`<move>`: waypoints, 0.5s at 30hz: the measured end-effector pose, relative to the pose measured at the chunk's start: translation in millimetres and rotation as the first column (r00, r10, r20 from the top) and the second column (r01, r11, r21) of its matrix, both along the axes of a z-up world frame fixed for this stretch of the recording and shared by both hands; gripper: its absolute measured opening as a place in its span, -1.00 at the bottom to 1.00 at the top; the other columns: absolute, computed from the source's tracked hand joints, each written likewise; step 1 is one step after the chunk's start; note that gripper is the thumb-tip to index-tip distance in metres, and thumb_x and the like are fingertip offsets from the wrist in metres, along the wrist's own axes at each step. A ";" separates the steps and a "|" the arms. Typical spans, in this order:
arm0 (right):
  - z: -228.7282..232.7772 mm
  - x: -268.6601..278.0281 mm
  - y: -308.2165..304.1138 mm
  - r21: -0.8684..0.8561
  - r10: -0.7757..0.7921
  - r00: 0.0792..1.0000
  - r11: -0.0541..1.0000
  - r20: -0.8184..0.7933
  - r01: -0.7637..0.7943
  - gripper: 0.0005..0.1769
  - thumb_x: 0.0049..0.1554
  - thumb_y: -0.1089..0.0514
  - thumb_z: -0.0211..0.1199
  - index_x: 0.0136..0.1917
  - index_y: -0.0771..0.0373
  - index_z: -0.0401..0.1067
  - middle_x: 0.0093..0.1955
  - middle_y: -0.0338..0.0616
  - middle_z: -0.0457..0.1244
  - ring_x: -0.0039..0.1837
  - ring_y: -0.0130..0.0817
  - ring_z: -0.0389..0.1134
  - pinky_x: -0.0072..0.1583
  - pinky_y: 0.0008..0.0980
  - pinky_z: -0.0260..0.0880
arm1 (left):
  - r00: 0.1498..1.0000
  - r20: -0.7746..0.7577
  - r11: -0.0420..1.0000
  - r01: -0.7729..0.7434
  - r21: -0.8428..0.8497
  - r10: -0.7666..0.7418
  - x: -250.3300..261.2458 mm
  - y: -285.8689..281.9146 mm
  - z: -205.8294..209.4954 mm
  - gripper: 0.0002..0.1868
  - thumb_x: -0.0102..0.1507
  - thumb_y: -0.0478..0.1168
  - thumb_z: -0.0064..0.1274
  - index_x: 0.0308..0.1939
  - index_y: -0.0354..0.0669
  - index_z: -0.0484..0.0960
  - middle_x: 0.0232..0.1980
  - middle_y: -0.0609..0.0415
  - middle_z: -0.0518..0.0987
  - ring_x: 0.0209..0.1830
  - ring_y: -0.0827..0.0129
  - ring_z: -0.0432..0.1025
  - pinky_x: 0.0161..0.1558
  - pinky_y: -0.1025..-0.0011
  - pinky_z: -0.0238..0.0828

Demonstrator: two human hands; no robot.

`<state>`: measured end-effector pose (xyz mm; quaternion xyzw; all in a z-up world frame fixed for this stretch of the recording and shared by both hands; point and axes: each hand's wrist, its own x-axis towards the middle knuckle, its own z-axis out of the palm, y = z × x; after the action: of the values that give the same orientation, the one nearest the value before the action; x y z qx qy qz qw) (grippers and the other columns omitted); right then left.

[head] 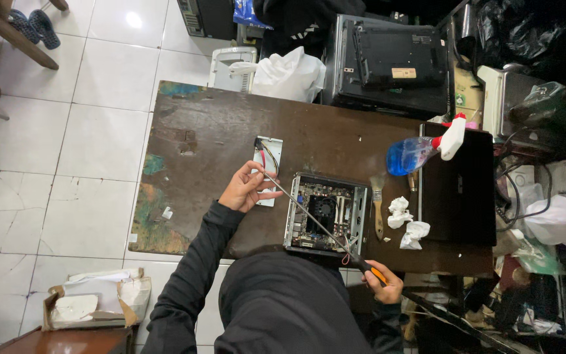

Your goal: The person works on an open electronic device placed on a cluttered workbench. They use a screwdriver to tighten or loosen screws on the device's internal components while occasionally adjusting wires and parts with their hands.

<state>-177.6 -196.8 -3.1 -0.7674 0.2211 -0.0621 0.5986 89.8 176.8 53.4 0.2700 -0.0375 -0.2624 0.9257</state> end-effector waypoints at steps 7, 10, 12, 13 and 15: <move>-3.4 -0.7 -5.0 -0.062 0.025 1.000 0.998 0.005 -0.025 -0.70 -0.01 0.17 0.28 0.01 0.27 0.56 -0.44 -0.08 0.35 -0.39 -0.47 0.33 -0.33 -0.48 0.33 | 1.000 0.028 1.000 -0.009 0.027 0.009 4.1 4.1 -10.5 -0.90 0.30 -0.32 0.01 -0.14 -0.19 0.44 -0.05 -0.26 0.58 -0.02 -0.04 0.52 -0.01 -0.17 0.52; 3.2 0.3 -2.6 -0.070 0.006 1.000 0.997 -0.016 -0.007 -0.72 -0.01 0.17 0.28 -0.01 0.25 0.57 -0.44 -0.09 0.35 -0.38 -0.46 0.33 -0.28 -0.47 0.38 | 0.999 0.042 0.998 -0.011 0.067 0.008 3.2 6.4 -12.3 -0.86 0.28 -0.31 0.04 -0.13 -0.16 0.43 -0.07 -0.24 0.57 -0.02 -0.03 0.51 -0.01 -0.18 0.51; 6.4 0.9 -3.3 -0.071 0.033 0.999 0.997 -0.020 -0.034 -0.72 0.00 0.17 0.27 -0.01 0.26 0.57 -0.44 -0.10 0.35 -0.41 -0.46 0.32 -0.33 -0.49 0.34 | 0.999 0.033 0.993 -0.005 0.121 0.001 3.6 7.8 -11.5 -0.85 0.26 -0.30 0.06 -0.14 -0.16 0.43 -0.05 -0.24 0.58 -0.03 -0.07 0.52 -0.04 -0.16 0.54; 5.2 0.7 -3.4 -0.072 0.032 0.999 0.997 -0.020 -0.034 -0.72 0.00 0.17 0.27 -0.01 0.26 0.57 -0.44 -0.10 0.35 -0.41 -0.46 0.32 -0.33 -0.49 0.34 | 0.999 0.033 0.993 -0.004 0.121 0.000 3.2 7.7 -12.4 -0.85 0.26 -0.30 0.06 -0.14 -0.16 0.43 -0.05 -0.24 0.58 -0.03 -0.07 0.52 -0.04 -0.16 0.54; 3.0 1.2 -3.6 -0.091 0.033 0.999 0.995 0.003 -0.032 -0.71 -0.01 0.19 0.26 0.00 0.29 0.56 -0.42 -0.09 0.35 -0.35 -0.43 0.36 -0.23 -0.48 0.40 | 1.000 0.008 0.986 -0.005 0.169 0.003 2.6 7.8 -13.9 -0.85 0.26 -0.28 0.06 -0.14 -0.14 0.42 -0.06 -0.20 0.59 0.00 -0.03 0.53 -0.10 -0.07 0.58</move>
<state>-176.4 -200.4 -0.1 -0.7973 0.2043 -0.0641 0.5643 92.5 184.5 39.5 0.3487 -0.0180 -0.2618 0.8997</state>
